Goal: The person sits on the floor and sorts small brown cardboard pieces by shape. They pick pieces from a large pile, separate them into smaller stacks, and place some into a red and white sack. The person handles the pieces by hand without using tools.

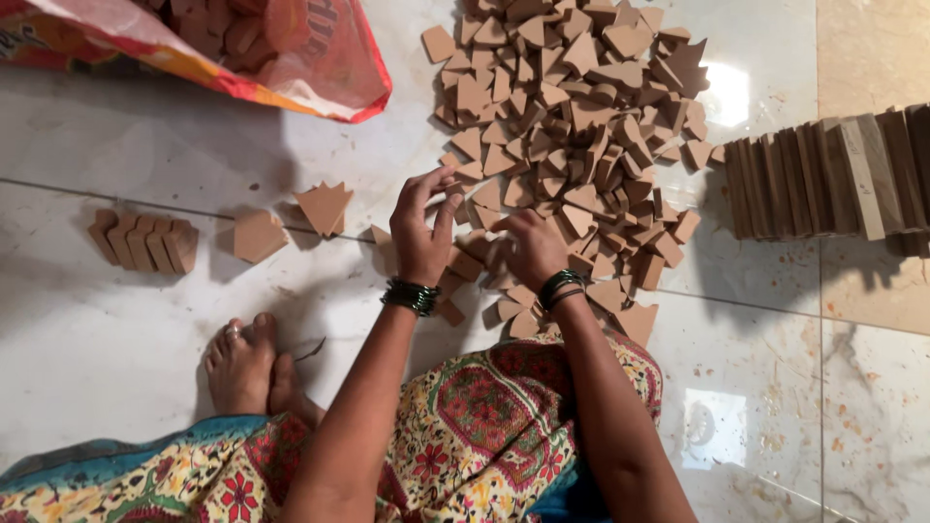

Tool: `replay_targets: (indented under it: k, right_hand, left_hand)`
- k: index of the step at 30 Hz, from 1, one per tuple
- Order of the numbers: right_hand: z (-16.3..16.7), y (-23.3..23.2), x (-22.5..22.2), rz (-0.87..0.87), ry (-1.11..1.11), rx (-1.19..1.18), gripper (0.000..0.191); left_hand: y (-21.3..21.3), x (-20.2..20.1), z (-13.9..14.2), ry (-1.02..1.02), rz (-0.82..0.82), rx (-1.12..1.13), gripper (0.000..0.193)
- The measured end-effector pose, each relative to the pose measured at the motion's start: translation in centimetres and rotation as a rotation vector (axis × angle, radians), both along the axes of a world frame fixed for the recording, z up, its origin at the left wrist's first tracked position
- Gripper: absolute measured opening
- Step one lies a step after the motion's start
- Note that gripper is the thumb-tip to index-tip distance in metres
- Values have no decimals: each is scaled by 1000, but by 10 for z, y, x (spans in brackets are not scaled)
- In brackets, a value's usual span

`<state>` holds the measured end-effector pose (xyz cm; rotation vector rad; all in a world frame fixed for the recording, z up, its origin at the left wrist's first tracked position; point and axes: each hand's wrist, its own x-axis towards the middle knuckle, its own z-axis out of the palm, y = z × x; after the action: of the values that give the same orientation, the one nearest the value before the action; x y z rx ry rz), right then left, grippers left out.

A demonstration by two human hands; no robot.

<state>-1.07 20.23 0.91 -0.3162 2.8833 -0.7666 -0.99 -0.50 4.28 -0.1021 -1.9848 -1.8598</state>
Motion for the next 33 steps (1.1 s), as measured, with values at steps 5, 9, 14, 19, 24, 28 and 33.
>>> replay_targets:
  k: [5, 9, 14, 19, 24, 28, 33]
  right_hand:
    - [10, -8, 13, 120, -21, 26, 49]
    - [23, -7, 6, 28, 11, 74, 32]
    - [39, 4, 6, -101, 53, -115, 23]
    - [40, 0, 2, -65, 204, -200, 28]
    - [26, -8, -7, -41, 160, 11, 27]
    - [22, 1, -2, -139, 75, -133, 32]
    - [20, 5, -6, -23, 159, -36, 38]
  left_hand:
    - [-2, 7, -38, -108, -114, -446, 48]
    - [-2, 20, -65, -194, -105, -552, 54]
    - [-5, 18, -69, -157, -23, -519, 50]
    - [-15, 19, -63, -52, 95, -625, 55]
    - [-15, 22, -60, -178, 95, -666, 47]
    - [-12, 22, -62, -102, 166, -595, 44]
    - [-13, 17, -62, -218, 40, -779, 49]
